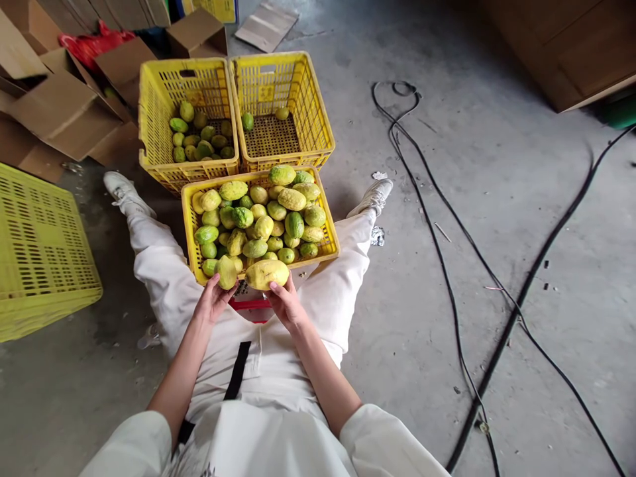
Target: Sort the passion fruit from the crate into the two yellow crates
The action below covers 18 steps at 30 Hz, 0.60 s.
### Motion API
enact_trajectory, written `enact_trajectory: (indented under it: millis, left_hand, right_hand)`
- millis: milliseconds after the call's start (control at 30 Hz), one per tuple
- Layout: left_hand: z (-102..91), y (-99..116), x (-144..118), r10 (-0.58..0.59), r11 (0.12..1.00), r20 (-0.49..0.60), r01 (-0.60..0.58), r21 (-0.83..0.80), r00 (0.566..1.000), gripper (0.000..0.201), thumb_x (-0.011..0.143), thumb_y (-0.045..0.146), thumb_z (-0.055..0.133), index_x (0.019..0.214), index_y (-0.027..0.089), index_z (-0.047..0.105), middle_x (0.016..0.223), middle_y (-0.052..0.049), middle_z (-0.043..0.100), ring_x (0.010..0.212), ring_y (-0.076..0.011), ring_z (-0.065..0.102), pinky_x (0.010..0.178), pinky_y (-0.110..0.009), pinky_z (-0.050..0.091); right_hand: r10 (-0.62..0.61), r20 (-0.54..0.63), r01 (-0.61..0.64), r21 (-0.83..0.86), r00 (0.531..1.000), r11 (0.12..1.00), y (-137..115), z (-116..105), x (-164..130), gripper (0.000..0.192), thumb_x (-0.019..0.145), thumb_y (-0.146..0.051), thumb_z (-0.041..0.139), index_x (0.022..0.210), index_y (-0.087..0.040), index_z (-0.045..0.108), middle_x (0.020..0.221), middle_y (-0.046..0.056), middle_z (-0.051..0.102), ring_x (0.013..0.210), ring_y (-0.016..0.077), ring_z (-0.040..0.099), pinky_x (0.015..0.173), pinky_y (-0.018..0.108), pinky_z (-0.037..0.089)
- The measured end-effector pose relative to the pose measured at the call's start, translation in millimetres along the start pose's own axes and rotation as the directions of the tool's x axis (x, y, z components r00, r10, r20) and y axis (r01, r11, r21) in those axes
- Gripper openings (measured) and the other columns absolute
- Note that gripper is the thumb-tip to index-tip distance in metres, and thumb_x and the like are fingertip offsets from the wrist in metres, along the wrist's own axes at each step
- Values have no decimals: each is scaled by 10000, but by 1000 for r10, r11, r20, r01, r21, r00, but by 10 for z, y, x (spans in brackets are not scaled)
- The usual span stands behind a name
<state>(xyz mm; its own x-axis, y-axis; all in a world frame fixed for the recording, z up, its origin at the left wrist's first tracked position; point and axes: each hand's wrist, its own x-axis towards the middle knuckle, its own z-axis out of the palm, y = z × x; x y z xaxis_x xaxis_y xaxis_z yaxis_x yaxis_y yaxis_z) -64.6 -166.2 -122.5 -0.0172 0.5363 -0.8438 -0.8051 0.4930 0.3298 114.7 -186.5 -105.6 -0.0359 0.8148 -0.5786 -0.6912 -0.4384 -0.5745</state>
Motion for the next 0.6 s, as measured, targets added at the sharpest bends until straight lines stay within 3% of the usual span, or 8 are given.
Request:
enact_trajectory:
  millis: [133,400,600]
  left_hand:
    - [27,8,-11,-2,1000,-22,2,-12,1000,380,941,183,495,1312,184,580,891,-53,753,757,-162,729,721,-235,610]
    - [10,3,0,-2,1000,39,3,-26,999,402,922,219,556,1318,152,567,986,-90,761,888,-198,740,838,-303,620]
    - [47,27,-33,-29,999,21,29,-35,999,391,931,211,541,1316,150,571,959,-90,760,841,-192,742,777,-284,629]
  right_hand:
    - [12,1,-12,21,1000,1000,-22,4,-17,705,559,-268,879,1176,-342,547,1182,-9,637,1036,171,625,916,286,539]
    - [28,17,-28,3,999,1000,19,-12,0,584,520,-247,889,949,-292,495,941,-45,665,876,157,637,807,274,528]
    - [22,43,-21,-29,999,999,22,43,-29,592,534,-281,892,983,-296,506,996,-35,680,925,170,644,835,283,529]
